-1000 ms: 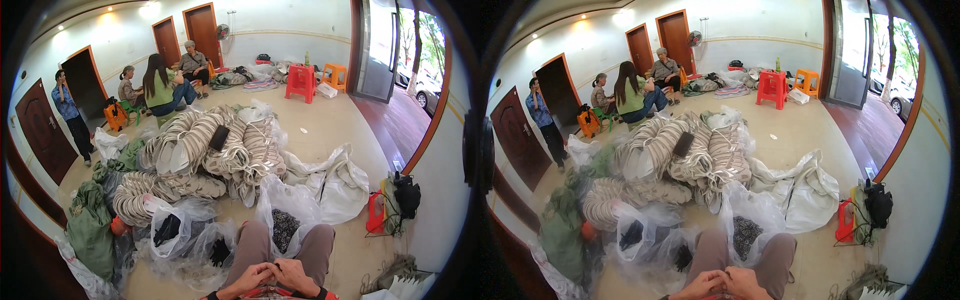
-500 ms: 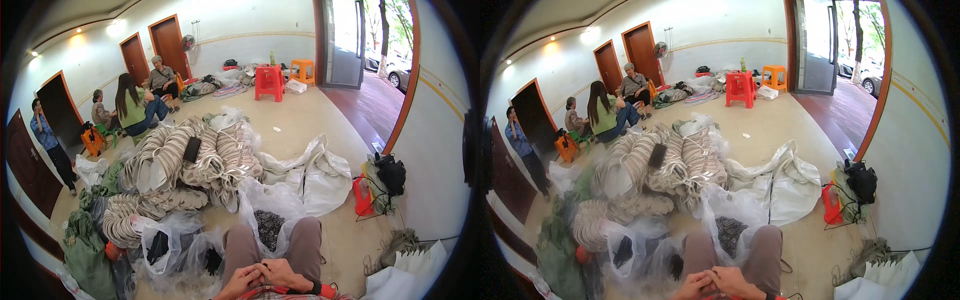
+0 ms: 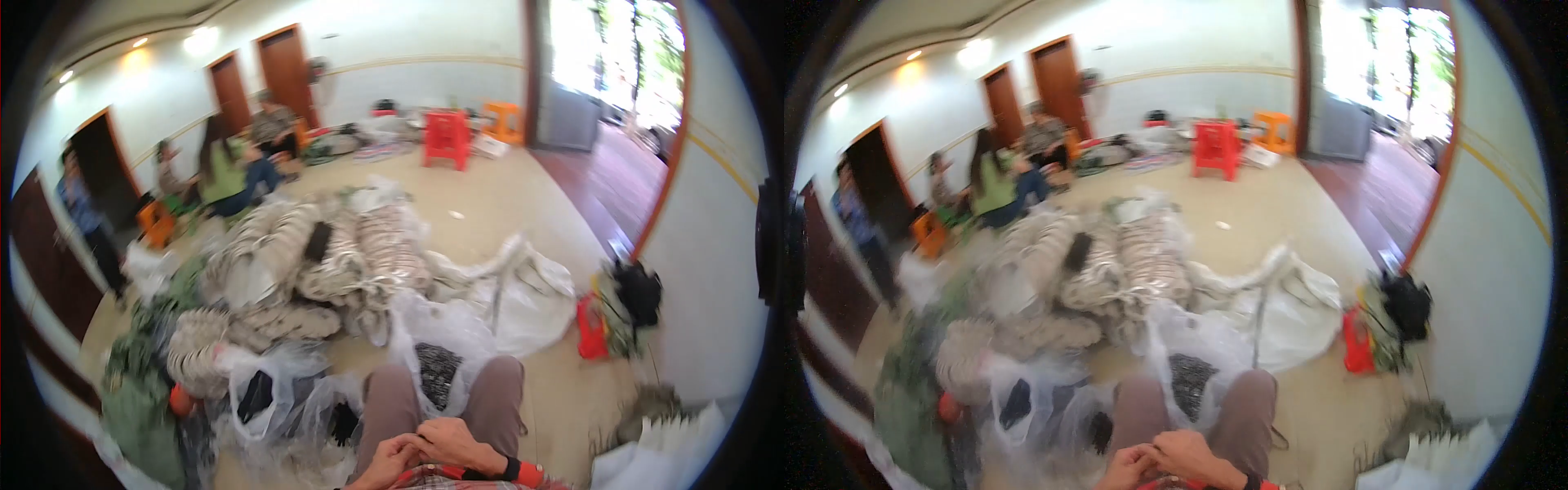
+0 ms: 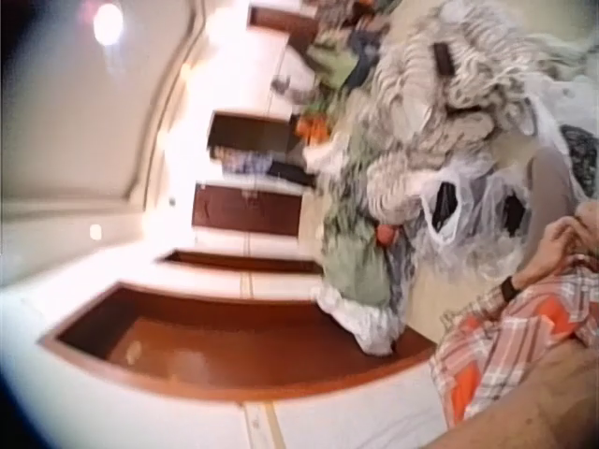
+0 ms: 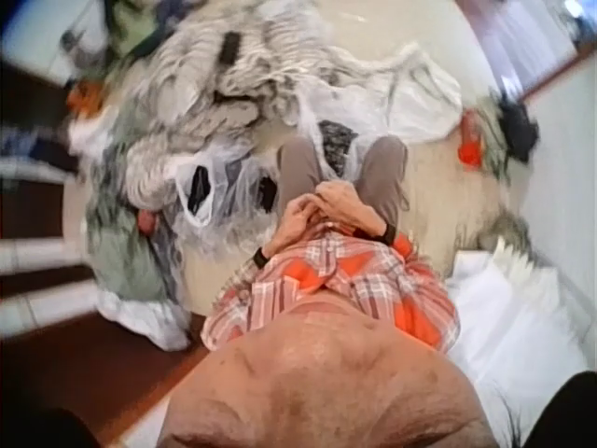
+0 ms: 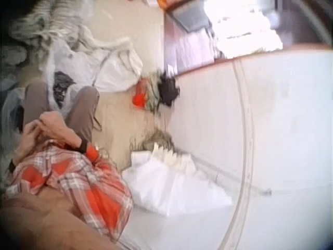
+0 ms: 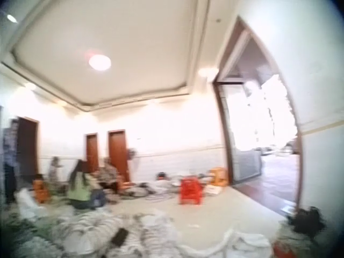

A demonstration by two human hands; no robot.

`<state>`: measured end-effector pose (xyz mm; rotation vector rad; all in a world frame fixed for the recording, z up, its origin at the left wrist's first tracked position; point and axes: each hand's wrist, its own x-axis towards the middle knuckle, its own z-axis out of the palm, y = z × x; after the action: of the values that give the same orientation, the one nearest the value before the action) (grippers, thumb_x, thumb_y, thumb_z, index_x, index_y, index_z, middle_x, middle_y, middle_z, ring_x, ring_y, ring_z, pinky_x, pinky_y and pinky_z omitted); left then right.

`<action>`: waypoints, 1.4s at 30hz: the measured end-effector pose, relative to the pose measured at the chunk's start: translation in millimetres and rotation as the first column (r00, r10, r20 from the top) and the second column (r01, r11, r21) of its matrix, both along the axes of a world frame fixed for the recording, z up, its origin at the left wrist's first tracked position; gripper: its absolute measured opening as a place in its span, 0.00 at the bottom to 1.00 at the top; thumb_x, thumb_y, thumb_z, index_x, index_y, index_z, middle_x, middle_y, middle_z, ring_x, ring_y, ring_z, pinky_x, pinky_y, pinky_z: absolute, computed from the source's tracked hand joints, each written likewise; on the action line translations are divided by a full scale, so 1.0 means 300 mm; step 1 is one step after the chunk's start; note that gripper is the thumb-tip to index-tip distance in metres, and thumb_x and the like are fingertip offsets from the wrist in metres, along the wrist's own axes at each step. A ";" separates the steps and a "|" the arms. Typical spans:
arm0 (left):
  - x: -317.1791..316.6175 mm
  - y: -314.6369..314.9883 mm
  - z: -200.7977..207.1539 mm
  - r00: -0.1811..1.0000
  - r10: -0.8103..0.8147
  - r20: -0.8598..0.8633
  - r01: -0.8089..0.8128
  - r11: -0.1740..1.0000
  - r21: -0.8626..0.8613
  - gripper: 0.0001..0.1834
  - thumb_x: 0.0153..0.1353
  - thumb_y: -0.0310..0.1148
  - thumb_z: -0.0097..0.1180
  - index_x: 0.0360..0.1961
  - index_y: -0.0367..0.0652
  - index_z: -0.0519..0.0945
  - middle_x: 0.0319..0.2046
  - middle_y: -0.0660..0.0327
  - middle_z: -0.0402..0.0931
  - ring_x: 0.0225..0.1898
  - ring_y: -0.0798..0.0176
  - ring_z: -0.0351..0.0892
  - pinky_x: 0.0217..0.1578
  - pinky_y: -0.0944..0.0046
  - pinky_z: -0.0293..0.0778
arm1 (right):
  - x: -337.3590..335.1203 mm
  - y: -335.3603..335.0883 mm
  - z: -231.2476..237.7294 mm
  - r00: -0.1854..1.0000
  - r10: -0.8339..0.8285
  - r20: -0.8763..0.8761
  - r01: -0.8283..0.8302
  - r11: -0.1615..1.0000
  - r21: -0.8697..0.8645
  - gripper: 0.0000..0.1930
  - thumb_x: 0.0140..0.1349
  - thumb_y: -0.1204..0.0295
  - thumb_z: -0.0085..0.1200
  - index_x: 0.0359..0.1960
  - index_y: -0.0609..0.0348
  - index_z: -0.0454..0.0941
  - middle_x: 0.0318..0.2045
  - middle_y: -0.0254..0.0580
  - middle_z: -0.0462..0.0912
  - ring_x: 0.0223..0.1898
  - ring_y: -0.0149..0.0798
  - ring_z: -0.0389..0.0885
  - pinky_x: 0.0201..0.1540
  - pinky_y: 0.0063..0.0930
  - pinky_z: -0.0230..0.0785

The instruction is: The recorder is sitting on the floor sorting through bags of small black shoe components, possibly buckles or straps, and organizing them.

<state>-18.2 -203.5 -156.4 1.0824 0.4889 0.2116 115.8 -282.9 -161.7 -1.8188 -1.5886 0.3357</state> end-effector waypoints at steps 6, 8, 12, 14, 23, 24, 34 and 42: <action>0.013 0.036 -0.180 0.999 -0.052 0.012 0.053 0.991 -0.121 0.11 0.64 0.32 0.41 0.41 0.39 0.73 0.23 0.70 0.69 0.18 0.80 0.57 0.19 0.81 0.55 | 0.014 -0.059 0.159 0.884 -0.135 -0.448 0.186 0.980 0.072 0.09 0.52 0.68 0.56 0.30 0.61 0.73 0.26 0.41 0.76 0.20 0.37 0.75 0.24 0.27 0.68; -0.003 0.037 -0.178 0.999 -0.046 0.002 0.046 0.993 -0.109 0.11 0.64 0.31 0.41 0.41 0.37 0.73 0.23 0.69 0.69 0.18 0.80 0.57 0.19 0.80 0.55 | 0.019 -0.081 0.333 0.830 0.019 -0.558 0.046 0.994 0.102 0.10 0.51 0.71 0.56 0.31 0.63 0.72 0.33 0.40 0.75 0.29 0.37 0.77 0.30 0.25 0.70; -0.011 0.036 -0.130 0.999 -0.015 -0.041 0.006 0.979 -0.204 0.10 0.64 0.31 0.41 0.40 0.36 0.72 0.22 0.68 0.69 0.18 0.79 0.57 0.19 0.80 0.56 | 0.042 -0.152 0.442 0.590 0.639 -0.493 -0.258 0.728 0.635 0.08 0.50 0.78 0.56 0.32 0.65 0.73 0.42 0.49 0.71 0.39 0.46 0.74 0.36 0.28 0.71; -0.018 0.049 -0.120 1.000 0.006 -0.025 -0.012 0.970 -0.242 0.10 0.63 0.29 0.42 0.41 0.37 0.72 0.23 0.69 0.68 0.20 0.78 0.58 0.23 0.79 0.59 | 0.004 -0.182 0.469 0.375 0.781 -0.499 -0.277 0.608 0.744 0.09 0.49 0.80 0.57 0.33 0.66 0.73 0.44 0.51 0.70 0.40 0.48 0.73 0.38 0.30 0.71; -0.020 0.050 -0.089 1.000 0.000 -0.021 -0.004 0.975 -0.221 0.11 0.64 0.29 0.41 0.42 0.34 0.71 0.23 0.66 0.69 0.18 0.78 0.56 0.19 0.79 0.56 | -0.034 -0.028 0.548 -0.166 0.983 0.081 -0.379 -0.139 0.915 0.03 0.51 0.82 0.54 0.28 0.68 0.74 0.38 0.54 0.75 0.38 0.52 0.77 0.39 0.39 0.75; -0.018 0.050 -0.083 0.999 -0.009 -0.031 0.002 0.974 -0.227 0.11 0.64 0.29 0.42 0.42 0.34 0.71 0.23 0.66 0.69 0.18 0.78 0.56 0.19 0.79 0.56 | -0.035 -0.034 0.545 -0.167 0.982 0.083 -0.379 -0.142 0.915 0.03 0.51 0.82 0.54 0.28 0.68 0.74 0.38 0.54 0.75 0.38 0.52 0.77 0.39 0.39 0.75; -0.012 0.073 -0.053 0.999 -0.037 -0.023 0.030 0.965 -0.259 0.11 0.64 0.30 0.42 0.42 0.35 0.71 0.24 0.67 0.70 0.18 0.79 0.56 0.18 0.80 0.54 | -0.120 -0.006 0.602 0.727 0.683 -0.067 -0.462 0.560 0.687 0.07 0.53 0.74 0.53 0.32 0.64 0.71 0.26 0.45 0.73 0.26 0.44 0.74 0.30 0.32 0.69; 0.006 0.047 -0.066 0.992 -0.124 0.031 0.126 0.989 -0.074 0.10 0.65 0.34 0.42 0.38 0.39 0.71 0.26 0.69 0.68 0.22 0.79 0.59 0.22 0.79 0.59 | 0.029 0.009 0.121 1.000 0.026 0.009 -0.025 0.996 -0.080 0.13 0.50 0.64 0.57 0.24 0.61 0.69 0.19 0.44 0.71 0.21 0.46 0.72 0.24 0.34 0.64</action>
<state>-16.4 -189.2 -176.1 1.0306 0.4006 0.0957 124.4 -280.0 -125.4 -1.8644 -1.6270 0.4080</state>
